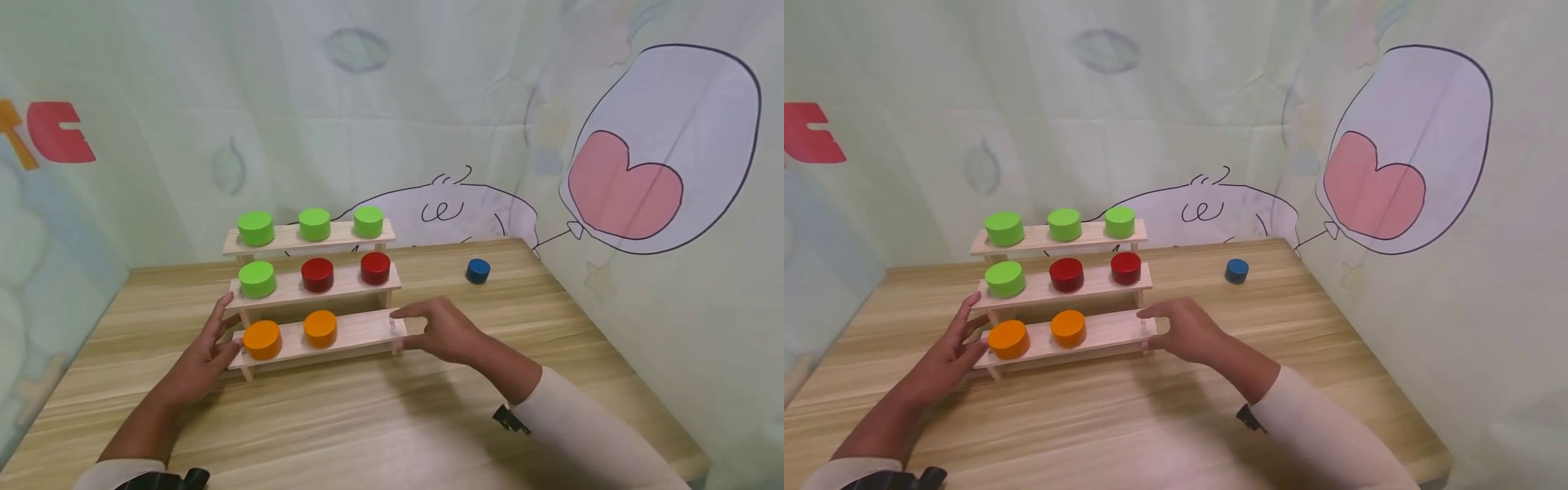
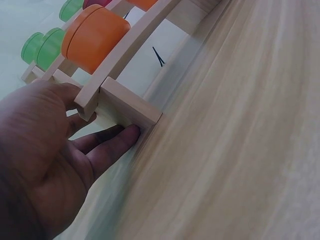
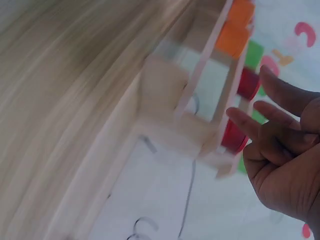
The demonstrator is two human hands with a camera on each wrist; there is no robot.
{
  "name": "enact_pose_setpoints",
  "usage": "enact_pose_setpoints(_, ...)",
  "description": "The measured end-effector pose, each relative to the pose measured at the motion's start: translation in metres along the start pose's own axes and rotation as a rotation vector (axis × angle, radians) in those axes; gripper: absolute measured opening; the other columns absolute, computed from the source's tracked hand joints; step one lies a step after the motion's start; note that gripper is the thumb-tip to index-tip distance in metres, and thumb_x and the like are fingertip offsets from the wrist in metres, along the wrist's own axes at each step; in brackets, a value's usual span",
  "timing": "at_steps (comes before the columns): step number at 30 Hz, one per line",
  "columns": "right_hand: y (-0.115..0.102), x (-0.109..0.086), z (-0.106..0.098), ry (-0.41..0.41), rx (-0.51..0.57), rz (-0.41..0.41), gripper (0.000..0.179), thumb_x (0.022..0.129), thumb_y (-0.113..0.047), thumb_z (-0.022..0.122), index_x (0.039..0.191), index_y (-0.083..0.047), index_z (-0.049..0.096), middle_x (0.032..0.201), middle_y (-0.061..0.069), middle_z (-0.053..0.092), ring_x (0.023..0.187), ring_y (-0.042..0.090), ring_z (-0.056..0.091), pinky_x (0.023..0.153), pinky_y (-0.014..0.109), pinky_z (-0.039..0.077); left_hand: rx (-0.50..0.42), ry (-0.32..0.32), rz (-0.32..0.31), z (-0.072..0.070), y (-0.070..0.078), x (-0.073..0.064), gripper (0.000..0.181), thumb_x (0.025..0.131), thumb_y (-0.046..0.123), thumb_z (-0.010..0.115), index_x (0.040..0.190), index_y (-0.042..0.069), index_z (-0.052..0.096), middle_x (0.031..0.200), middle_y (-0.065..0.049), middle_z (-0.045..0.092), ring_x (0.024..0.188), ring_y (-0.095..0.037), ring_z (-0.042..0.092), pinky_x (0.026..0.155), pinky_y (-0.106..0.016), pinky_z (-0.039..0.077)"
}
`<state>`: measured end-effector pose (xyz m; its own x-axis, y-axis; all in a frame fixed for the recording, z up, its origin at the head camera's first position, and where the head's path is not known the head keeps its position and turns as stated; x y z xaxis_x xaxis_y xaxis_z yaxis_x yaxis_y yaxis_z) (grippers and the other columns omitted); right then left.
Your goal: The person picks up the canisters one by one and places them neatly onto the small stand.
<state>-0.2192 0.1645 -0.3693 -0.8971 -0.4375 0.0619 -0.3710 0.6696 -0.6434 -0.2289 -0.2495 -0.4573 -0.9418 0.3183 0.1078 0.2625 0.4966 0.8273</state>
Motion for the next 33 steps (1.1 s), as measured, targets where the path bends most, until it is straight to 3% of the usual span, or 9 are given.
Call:
enact_pose_setpoints(4,0.026,-0.003,-0.014,-0.009,0.008,0.006,0.045,0.09,-0.017,0.092,0.133,-0.011,0.08,0.138,0.009,0.078,0.097,0.024,0.071,0.075,0.032,0.058,-0.011,0.008,0.009,-0.001,0.002,-0.002,0.088,0.118,0.021,0.05,0.174,0.041,-0.015,0.172,-0.042,0.023,0.145,-0.069,0.046,0.095,-0.01,0.05)
enact_pose_setpoints(7,0.044,-0.002,-0.024,0.008,0.009,0.028,0.041,0.091,-0.017,0.091,0.13,-0.012,0.081,0.136,0.01,0.079,0.087,0.022,0.067,0.077,0.034,0.059,-0.013,0.01,0.018,-0.001,0.002,-0.002,0.088,0.118,0.021,0.05,0.174,0.04,-0.015,0.172,-0.042,0.024,0.144,-0.069,0.047,0.095,-0.011,0.052)
enact_pose_setpoints(10,0.06,0.002,-0.033,0.041,0.007,0.036,0.038,0.093,-0.017,0.089,0.13,-0.01,0.082,0.135,0.012,0.079,0.101,0.03,0.077,0.093,0.05,0.063,-0.004,0.011,0.02,-0.001,0.001,-0.003,0.088,0.118,0.02,0.05,0.175,0.038,-0.015,0.172,-0.042,0.024,0.143,-0.069,0.048,0.099,-0.025,0.06)
enact_pose_setpoints(13,0.075,0.009,-0.044,0.08,0.007,0.04,0.037,0.095,-0.016,0.087,0.131,-0.007,0.08,0.136,0.017,0.077,0.137,0.041,0.068,0.108,0.06,0.057,0.005,0.011,0.014,-0.002,0.001,-0.004,0.088,0.118,0.021,0.05,0.174,0.038,-0.015,0.172,-0.042,0.024,0.144,-0.069,0.048,0.102,-0.043,0.062)
enact_pose_setpoints(19,0.11,0.028,-0.071,0.172,0.027,0.146,0.04,0.098,-0.018,0.084,0.135,-0.004,0.077,0.141,0.025,0.071,0.141,0.045,0.06,0.114,0.06,0.052,0.001,0.013,0.02,-0.002,0.001,-0.002,0.087,0.118,0.021,0.05,0.174,0.04,-0.014,0.173,-0.041,0.024,0.145,-0.068,0.047,0.106,-0.053,0.058)
enact_pose_setpoints(23,0.136,0.04,-0.086,0.207,0.108,0.23,0.048,0.101,-0.02,0.081,0.144,-0.002,0.07,0.155,0.028,0.061,0.146,0.047,0.056,0.116,0.06,0.051,0.013,0.01,-0.001,-0.001,0.002,0.0,0.087,0.119,0.023,0.049,0.173,0.043,-0.016,0.174,-0.04,0.023,0.147,-0.068,0.044,0.109,-0.063,0.048)
enact_pose_setpoints(33,0.18,0.057,-0.114,0.264,0.214,0.352,0.056,0.104,-0.02,0.076,0.155,-0.002,0.06,0.173,0.024,0.042,0.164,0.046,0.033,0.127,0.065,0.038,0.009,0.002,-0.038,0.0,0.003,0.0,0.088,0.119,0.024,0.049,0.172,0.045,-0.018,0.175,-0.039,0.021,0.151,-0.068,0.039,0.111,-0.064,0.042)
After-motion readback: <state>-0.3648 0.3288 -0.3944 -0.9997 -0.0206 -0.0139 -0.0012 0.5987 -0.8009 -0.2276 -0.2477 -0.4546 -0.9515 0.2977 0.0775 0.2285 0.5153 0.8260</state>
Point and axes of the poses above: each hand's wrist, its own x-axis towards the middle knuckle, its own z-axis out of the palm, y = z × x, the point moved 4 cm from there along x, towards the middle knuckle
